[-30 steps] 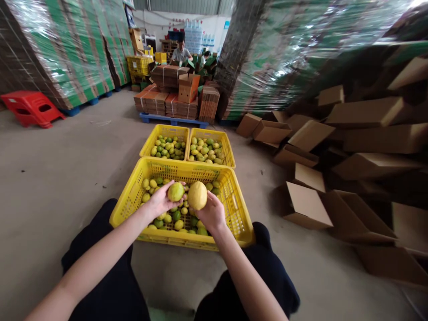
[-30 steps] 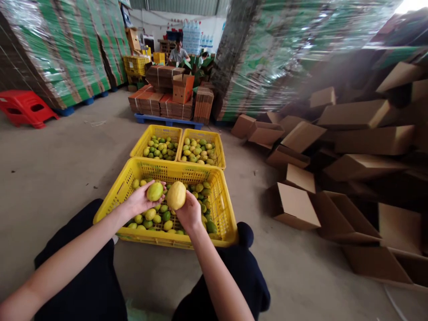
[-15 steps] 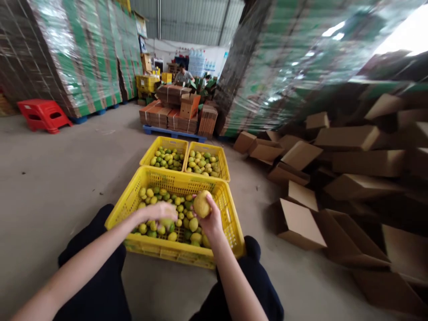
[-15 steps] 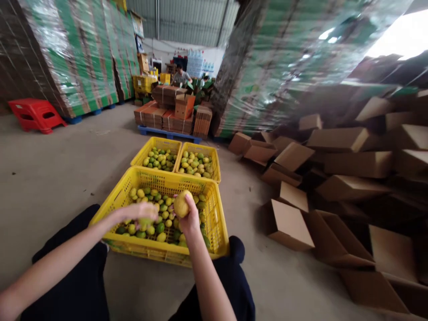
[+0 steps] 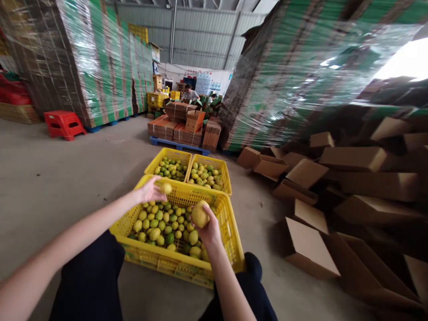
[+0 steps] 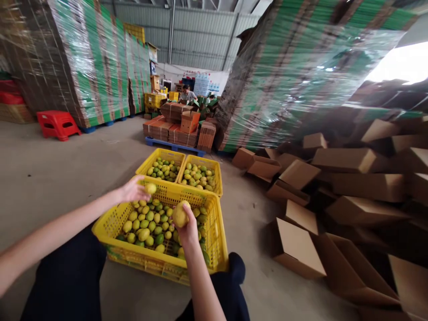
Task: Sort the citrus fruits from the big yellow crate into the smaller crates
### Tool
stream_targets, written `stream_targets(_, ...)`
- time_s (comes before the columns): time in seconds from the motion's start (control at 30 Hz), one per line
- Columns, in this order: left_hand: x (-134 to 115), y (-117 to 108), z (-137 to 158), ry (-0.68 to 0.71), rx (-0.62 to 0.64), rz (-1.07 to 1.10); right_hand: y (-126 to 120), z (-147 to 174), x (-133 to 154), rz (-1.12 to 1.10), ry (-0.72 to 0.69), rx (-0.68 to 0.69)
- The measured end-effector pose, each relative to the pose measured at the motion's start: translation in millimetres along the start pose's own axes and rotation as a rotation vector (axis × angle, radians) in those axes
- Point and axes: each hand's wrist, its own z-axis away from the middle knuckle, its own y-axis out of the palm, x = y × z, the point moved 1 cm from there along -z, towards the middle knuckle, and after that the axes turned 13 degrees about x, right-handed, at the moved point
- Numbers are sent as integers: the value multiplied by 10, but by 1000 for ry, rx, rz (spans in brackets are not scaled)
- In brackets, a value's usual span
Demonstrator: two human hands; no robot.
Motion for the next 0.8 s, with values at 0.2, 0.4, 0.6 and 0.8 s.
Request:
stream_targets(0.2,231,-145,-141,163,-336,277,-76,-47,-90,78,10,-43)
stream_targets(0.4,808,17,-94,311,-340,-8,-96,-27,-810,423,166,44)
stream_targets(0.6,642,-162,68,362,-306,-972,-121,580,-1849,526,932,441)
stream_targets(0.8,752,-100,321,462,-270,-1162,-175,387,-1319,609,1020,458)
